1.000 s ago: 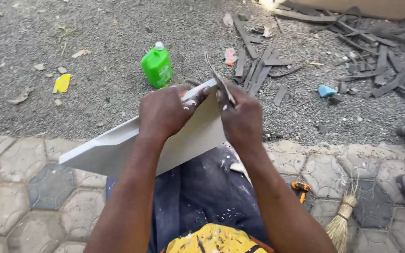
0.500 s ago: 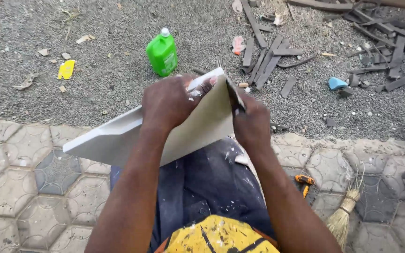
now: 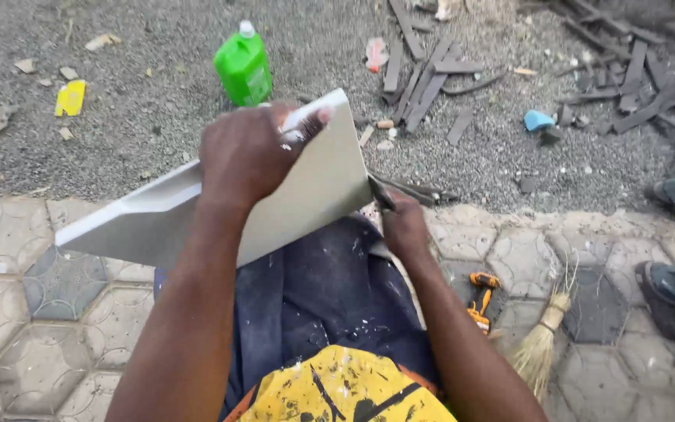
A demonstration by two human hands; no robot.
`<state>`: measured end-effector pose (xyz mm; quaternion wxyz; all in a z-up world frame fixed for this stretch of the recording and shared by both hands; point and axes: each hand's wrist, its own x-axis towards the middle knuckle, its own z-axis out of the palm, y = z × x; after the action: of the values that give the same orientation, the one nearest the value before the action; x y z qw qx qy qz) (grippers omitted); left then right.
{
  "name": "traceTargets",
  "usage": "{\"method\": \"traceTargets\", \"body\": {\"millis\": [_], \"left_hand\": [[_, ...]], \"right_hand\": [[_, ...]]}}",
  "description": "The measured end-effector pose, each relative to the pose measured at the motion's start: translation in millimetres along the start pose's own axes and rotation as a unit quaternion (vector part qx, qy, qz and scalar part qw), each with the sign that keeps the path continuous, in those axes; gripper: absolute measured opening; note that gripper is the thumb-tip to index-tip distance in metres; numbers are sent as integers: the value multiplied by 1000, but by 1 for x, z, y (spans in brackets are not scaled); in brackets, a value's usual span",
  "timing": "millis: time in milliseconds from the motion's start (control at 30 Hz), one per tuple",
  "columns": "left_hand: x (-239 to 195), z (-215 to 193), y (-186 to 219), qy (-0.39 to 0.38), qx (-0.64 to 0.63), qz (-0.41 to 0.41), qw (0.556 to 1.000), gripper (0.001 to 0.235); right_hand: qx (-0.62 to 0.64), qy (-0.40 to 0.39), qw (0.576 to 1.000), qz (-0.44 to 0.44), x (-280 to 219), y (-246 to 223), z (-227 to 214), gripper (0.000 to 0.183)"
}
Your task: The person sits on the ground and sands a white rectangular panel using a sanding block. They rub the block across the surface and edges, then place the panel on a wooden stand to sand the edges further before returning to the ground to continue sanding the surface.
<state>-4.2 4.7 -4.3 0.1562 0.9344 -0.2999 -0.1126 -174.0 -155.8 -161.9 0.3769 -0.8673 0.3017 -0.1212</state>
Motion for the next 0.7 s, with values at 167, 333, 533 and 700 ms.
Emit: {"method": "traceTargets", "body": {"millis": [167,333,533,700], "left_hand": [[-8,-1,0,0,-45,-13,999,79],[-4,13,-14,22,-82,-32,996,75],[-9,14,0,142,-350,-36,925,31],[5,31,3,223,-451,11,864,15]], "right_hand": [[106,109,973,-174,17,-130,-54,28],[25,54,995,-77,3,-101,-35,22],[-27,62,997,37,5,8,-20,22],[20,189,952,-238,26,-93,-56,25]]}}
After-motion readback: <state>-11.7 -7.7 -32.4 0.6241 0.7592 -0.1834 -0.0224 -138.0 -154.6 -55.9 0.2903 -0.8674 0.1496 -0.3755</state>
